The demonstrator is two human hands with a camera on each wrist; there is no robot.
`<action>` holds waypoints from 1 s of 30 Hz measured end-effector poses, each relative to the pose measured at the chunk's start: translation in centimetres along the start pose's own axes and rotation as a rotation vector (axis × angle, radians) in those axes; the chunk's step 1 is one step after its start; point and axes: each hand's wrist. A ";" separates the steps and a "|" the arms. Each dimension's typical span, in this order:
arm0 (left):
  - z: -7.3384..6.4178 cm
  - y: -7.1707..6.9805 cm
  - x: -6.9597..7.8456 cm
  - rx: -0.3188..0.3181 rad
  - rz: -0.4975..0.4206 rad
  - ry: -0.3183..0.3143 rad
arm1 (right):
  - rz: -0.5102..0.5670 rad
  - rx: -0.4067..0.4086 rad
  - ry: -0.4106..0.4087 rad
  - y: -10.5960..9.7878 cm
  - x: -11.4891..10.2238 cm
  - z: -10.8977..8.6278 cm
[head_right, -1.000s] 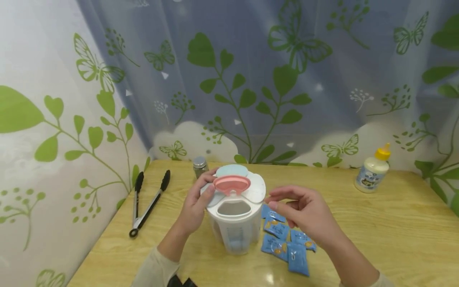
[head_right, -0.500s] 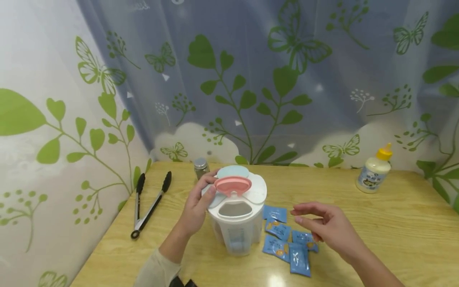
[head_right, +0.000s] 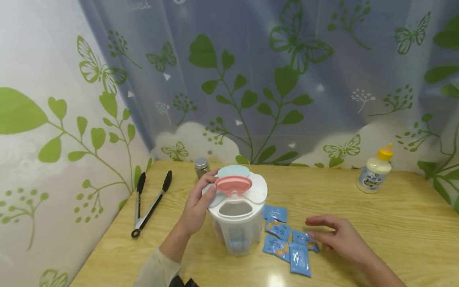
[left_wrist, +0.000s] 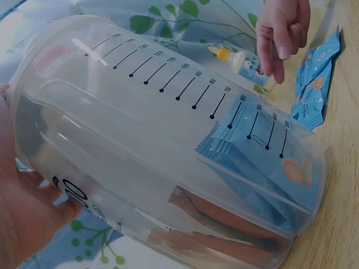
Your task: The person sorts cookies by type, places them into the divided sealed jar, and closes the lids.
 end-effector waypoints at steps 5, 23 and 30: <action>0.0 0.0 0.2 -0.002 -0.005 0.006 | -0.054 -0.075 -0.040 -0.6 1.3 0.1; -0.1 -0.1 0.3 -0.004 -0.005 -0.011 | -0.178 -0.124 0.082 -0.8 1.2 0.7; -0.1 0.0 0.2 0.000 -0.012 -0.015 | -0.026 -0.126 0.096 -1.0 1.3 0.7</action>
Point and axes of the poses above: each hand's wrist, its own z-axis towards the middle knuckle, its own y-axis out of the palm, x = y × z, and after that the axes turned 13 degrees about z, right-handed
